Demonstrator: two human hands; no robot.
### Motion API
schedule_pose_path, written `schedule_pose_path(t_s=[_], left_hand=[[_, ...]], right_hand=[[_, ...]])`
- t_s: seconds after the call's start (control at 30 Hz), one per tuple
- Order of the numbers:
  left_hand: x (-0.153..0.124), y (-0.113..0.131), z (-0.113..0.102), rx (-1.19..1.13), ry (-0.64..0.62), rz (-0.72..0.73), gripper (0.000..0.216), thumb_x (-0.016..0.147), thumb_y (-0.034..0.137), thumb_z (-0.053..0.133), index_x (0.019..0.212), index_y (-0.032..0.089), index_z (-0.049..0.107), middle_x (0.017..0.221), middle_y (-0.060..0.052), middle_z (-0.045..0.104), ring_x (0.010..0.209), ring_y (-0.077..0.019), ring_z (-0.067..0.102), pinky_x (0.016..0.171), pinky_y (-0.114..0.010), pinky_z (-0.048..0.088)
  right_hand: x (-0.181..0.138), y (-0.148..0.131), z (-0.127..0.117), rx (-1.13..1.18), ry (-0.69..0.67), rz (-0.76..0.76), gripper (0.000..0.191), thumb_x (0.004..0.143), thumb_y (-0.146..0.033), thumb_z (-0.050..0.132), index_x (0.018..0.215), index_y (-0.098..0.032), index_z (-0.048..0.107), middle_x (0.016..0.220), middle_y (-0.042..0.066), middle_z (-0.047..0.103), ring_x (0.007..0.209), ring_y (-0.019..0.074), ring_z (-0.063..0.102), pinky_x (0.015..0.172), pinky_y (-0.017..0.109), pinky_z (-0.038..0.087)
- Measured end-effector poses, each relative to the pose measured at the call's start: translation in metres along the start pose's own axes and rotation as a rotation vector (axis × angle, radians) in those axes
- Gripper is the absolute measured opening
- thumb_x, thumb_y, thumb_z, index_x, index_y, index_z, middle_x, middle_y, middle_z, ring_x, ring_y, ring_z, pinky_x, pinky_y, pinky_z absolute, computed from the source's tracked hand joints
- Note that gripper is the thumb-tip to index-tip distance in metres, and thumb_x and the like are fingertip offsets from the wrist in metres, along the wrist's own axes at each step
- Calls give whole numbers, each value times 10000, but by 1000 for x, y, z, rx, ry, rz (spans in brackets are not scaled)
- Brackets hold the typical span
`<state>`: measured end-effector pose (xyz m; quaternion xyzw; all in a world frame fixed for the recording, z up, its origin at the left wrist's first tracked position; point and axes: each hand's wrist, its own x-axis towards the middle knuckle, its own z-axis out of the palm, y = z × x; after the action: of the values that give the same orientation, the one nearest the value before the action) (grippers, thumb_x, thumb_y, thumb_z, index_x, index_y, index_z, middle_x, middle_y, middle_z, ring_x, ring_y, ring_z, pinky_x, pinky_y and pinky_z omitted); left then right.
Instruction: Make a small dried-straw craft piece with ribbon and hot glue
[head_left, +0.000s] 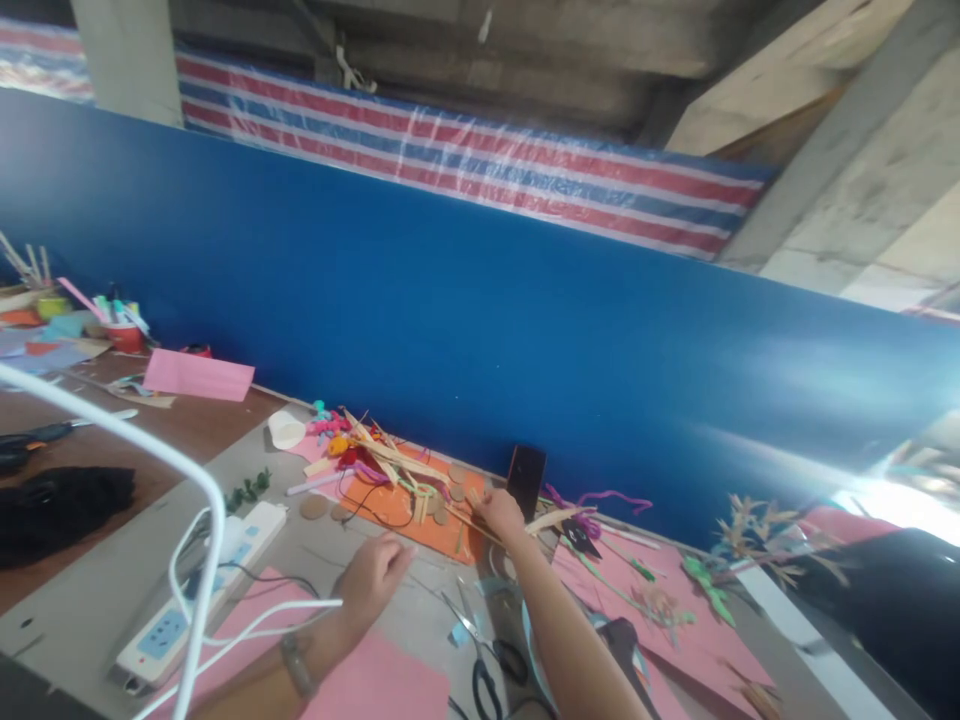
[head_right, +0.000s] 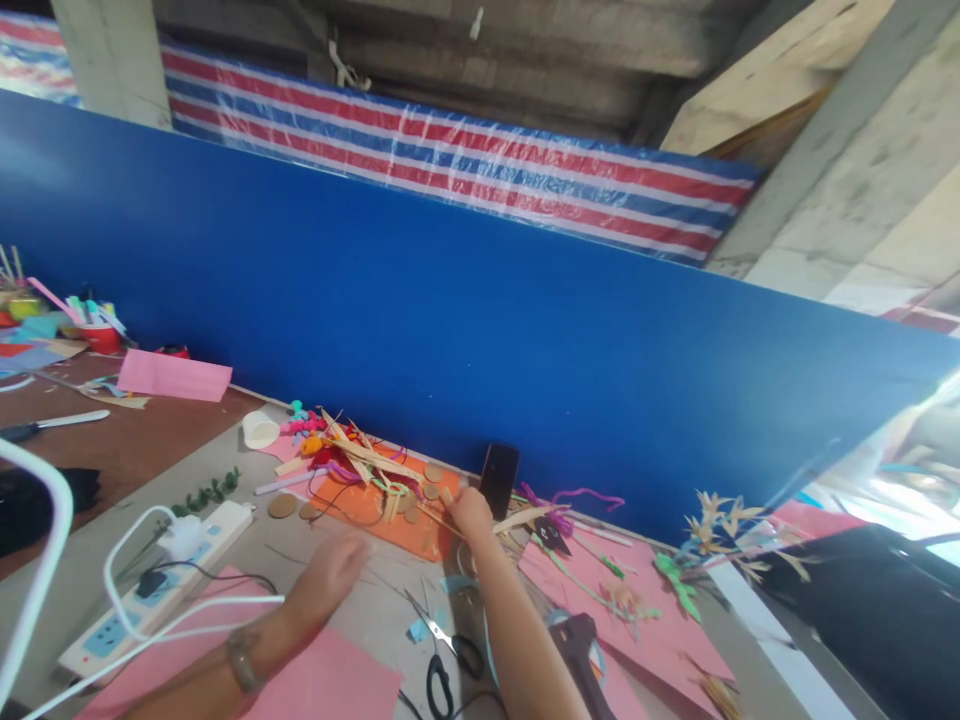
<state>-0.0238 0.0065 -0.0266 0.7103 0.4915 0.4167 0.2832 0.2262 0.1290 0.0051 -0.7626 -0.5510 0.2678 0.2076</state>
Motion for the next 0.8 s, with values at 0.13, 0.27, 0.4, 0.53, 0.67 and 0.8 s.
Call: schedule_pose_path(t_s=[0.13,0.27,0.4,0.53,0.67,0.8], left_hand=[[3,-4,4,-210,84,-64,239,834,395,555,754,176,608,740,-32,618,702,-164,556,689,-265,409],[5,-8,12,-543,6,-230,415,727,410,683,1035,137,627,894,-66,663,712,-156,586,645,-249,441],[6,3,5,-716,-18,-268,484,734,452,678,1093,129,650,893,-68,688,737,-167,600,671,-258,445],[8,11,-6,-676,-48,-232,315,710,426,697,676,113,692,631,-20,640,637,-150,553,618,-242,403],[8,11,-7,-694,-19,-278,308,685,419,712,614,124,659,573,-1,606,595,-139,535,601,-240,390],[6,11,-5,-769,-63,-285,287,677,401,721,630,128,647,604,-12,624,603,-140,549,606,-242,402]], right_hand=[[-16,-5,-1,217,-12,-109,266,887,-360,587,1012,-129,628,996,58,661,829,193,635,694,310,528],[-52,-16,8,459,-158,-201,285,758,-439,664,722,-172,570,532,-49,543,442,91,465,431,215,342],[-99,-25,31,605,-410,-247,362,580,-415,801,633,-186,526,458,-90,468,385,53,361,400,194,252],[-129,-27,47,705,-522,-230,353,576,-381,815,642,-181,531,466,-77,519,376,47,362,396,185,236],[-134,-25,49,840,-506,-166,327,586,-344,801,688,-181,536,503,-72,561,368,34,331,390,184,172],[-134,-22,44,916,-486,-126,406,544,-302,824,845,-185,579,592,-57,621,398,45,395,407,186,184]])
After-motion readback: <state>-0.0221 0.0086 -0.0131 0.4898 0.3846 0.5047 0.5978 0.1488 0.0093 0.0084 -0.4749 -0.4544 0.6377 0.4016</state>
